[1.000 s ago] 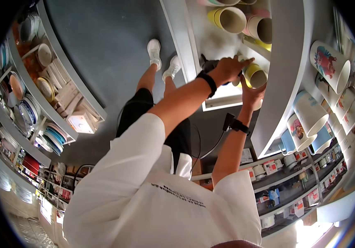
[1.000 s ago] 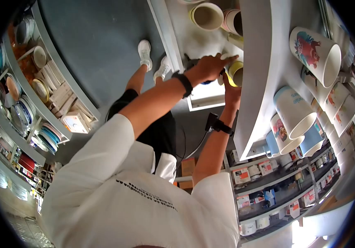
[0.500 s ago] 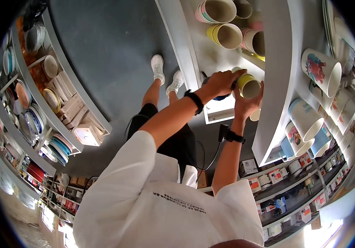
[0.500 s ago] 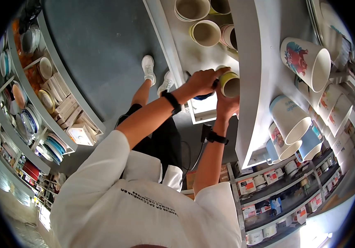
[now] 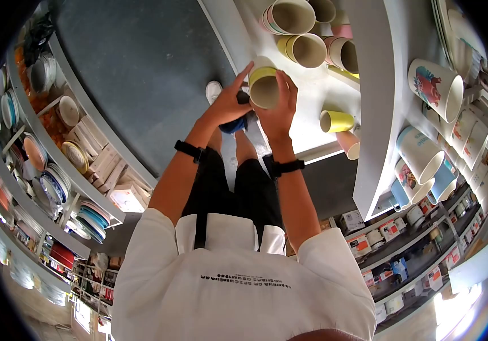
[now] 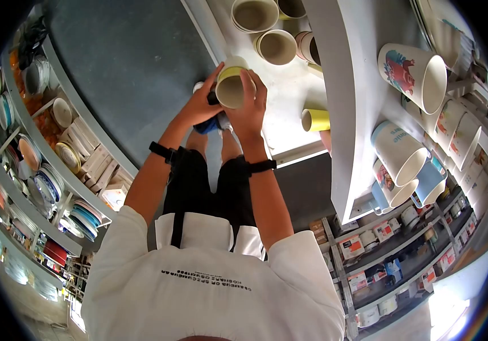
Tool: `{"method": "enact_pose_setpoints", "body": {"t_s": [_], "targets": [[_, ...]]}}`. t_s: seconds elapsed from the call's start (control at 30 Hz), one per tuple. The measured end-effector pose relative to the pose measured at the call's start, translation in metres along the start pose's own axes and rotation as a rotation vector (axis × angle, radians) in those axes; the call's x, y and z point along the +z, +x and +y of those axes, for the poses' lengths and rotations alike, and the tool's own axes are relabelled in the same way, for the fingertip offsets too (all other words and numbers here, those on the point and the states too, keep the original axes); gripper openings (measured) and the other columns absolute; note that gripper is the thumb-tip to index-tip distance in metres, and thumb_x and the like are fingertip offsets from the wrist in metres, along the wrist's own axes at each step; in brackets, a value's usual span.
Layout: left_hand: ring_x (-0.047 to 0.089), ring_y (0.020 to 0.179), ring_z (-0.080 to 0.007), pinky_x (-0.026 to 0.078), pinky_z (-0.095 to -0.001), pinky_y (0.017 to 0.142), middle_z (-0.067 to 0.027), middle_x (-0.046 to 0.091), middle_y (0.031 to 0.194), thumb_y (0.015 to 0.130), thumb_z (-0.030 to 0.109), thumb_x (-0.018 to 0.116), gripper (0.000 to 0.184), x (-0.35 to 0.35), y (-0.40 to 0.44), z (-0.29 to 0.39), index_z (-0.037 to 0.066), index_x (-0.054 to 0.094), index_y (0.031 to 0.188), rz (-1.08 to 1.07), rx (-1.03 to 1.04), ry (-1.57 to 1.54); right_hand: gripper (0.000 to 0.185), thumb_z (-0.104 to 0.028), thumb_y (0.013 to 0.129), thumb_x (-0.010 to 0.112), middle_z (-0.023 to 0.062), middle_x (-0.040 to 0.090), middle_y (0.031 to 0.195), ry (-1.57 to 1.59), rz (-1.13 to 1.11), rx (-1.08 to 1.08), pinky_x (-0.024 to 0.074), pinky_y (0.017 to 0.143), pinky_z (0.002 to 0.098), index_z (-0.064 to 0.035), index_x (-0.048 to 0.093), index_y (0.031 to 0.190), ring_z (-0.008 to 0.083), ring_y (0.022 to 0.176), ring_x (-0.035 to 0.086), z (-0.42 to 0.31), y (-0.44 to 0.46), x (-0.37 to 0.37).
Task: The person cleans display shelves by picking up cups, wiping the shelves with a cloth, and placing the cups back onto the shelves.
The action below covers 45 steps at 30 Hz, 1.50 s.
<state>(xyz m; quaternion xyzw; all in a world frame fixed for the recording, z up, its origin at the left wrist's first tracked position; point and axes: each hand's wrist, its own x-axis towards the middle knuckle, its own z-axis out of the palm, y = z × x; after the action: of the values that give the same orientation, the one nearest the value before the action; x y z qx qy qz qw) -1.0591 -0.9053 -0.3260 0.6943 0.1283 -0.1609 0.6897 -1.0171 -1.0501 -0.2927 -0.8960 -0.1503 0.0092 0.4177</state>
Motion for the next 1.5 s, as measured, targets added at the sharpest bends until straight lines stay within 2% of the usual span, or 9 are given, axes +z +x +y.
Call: {"method": "enact_pose_setpoints", "body": {"t_s": [0.23,0.33,0.6,0.67,0.83,1.0,1.1,1.33,1.5], "targets": [[0.069,0.09,-0.0336,0.052,-0.0394,0.083,-0.0195,0.071,0.102,0.08,0.013,0.075,0.093,-0.018,0.051,-0.007,0.024,0.026,0.158,0.101,0.139,0.06,0.078,-0.011,0.07,0.083,0.0176,0.053,0.129,-0.101,0.103,-0.026,0.0518,0.096,0.0448,-0.0092,0.045,0.139,0.0386,0.118,0.054,-0.004,0.047,0.027],[0.069,0.091,-0.0354,0.052,-0.0397,0.084,-0.0191,0.071,0.103,0.08,0.012,0.074,0.089,-0.024,0.064,-0.008,0.023,0.029,0.156,0.106,0.095,0.097,0.079,-0.01,0.069,0.083,0.0196,0.047,0.136,0.06,0.148,0.118,0.0511,0.097,0.0479,-0.0087,0.041,0.137,0.0409,0.122,0.051,-0.009,0.053,0.036],[0.067,0.109,-0.037,0.053,-0.038,0.09,-0.0179,0.069,0.119,0.081,0.01,0.075,0.075,-0.033,0.074,-0.011,0.019,0.042,0.148,0.159,0.247,0.141,0.08,-0.007,0.07,0.08,0.0176,0.042,0.139,-0.064,0.213,0.067,0.0511,0.095,0.0498,-0.0137,0.039,0.139,0.0417,0.125,0.047,-0.019,0.058,0.053],[0.067,0.11,-0.037,0.053,-0.0382,0.09,-0.0176,0.068,0.121,0.081,0.011,0.075,0.073,-0.038,0.078,-0.013,0.018,0.044,0.146,0.155,0.266,0.112,0.078,-0.014,0.07,0.082,0.0178,0.041,0.134,-0.034,0.167,0.187,0.0512,0.095,0.0474,-0.011,0.045,0.139,0.0392,0.125,0.045,-0.027,0.056,0.053],[0.067,0.11,-0.0367,0.054,-0.039,0.09,-0.0164,0.068,0.123,0.081,0.013,0.077,0.066,-0.044,0.083,-0.014,0.014,0.049,0.141,0.122,0.291,0.04,0.072,-0.026,0.076,0.08,0.0184,0.039,0.136,-0.235,0.219,0.183,0.0509,0.093,0.051,-0.0157,0.05,0.14,0.0427,0.125,0.043,-0.042,0.056,0.065],[0.069,0.098,-0.0359,0.056,-0.0407,0.08,-0.0146,0.072,0.109,0.079,0.022,0.077,0.062,-0.05,0.083,-0.004,0.017,0.054,0.137,0.115,0.24,0.235,0.047,-0.015,0.08,0.075,0.0276,0.033,0.146,-0.241,0.306,0.157,0.0448,0.095,0.0526,-0.0051,0.049,0.117,0.0463,0.116,0.046,-0.044,0.048,0.067],[0.069,0.091,-0.0358,0.055,-0.0421,0.074,-0.0141,0.072,0.099,0.077,0.027,0.078,0.063,-0.05,0.084,0.003,0.021,0.056,0.136,0.155,0.21,0.369,0.043,-0.011,0.08,0.074,0.0326,0.031,0.147,-0.093,0.298,0.217,0.0425,0.097,0.0541,-0.0024,0.044,0.11,0.05,0.121,0.043,-0.044,0.046,0.066],[0.069,0.088,-0.0357,0.055,-0.0436,0.072,-0.0122,0.072,0.093,0.075,0.029,0.08,0.063,-0.045,0.089,0.007,0.024,0.058,0.134,0.183,0.174,0.506,0.048,-0.012,0.082,0.074,0.0305,0.037,0.137,0.015,0.278,0.241,0.0395,0.104,0.0547,-0.0005,0.04,0.114,0.0475,0.132,0.038,-0.039,0.044,0.058],[0.069,0.09,-0.035,0.055,-0.0445,0.075,-0.0123,0.072,0.099,0.075,0.034,0.081,0.064,-0.044,0.089,0.01,0.024,0.058,0.133,0.207,0.182,0.606,0.039,-0.007,0.082,0.072,0.0272,0.043,0.136,0.217,0.202,0.339,0.0454,0.095,0.0484,0.0,0.044,0.108,0.0455,0.123,0.047,-0.035,0.035,0.039]]}}
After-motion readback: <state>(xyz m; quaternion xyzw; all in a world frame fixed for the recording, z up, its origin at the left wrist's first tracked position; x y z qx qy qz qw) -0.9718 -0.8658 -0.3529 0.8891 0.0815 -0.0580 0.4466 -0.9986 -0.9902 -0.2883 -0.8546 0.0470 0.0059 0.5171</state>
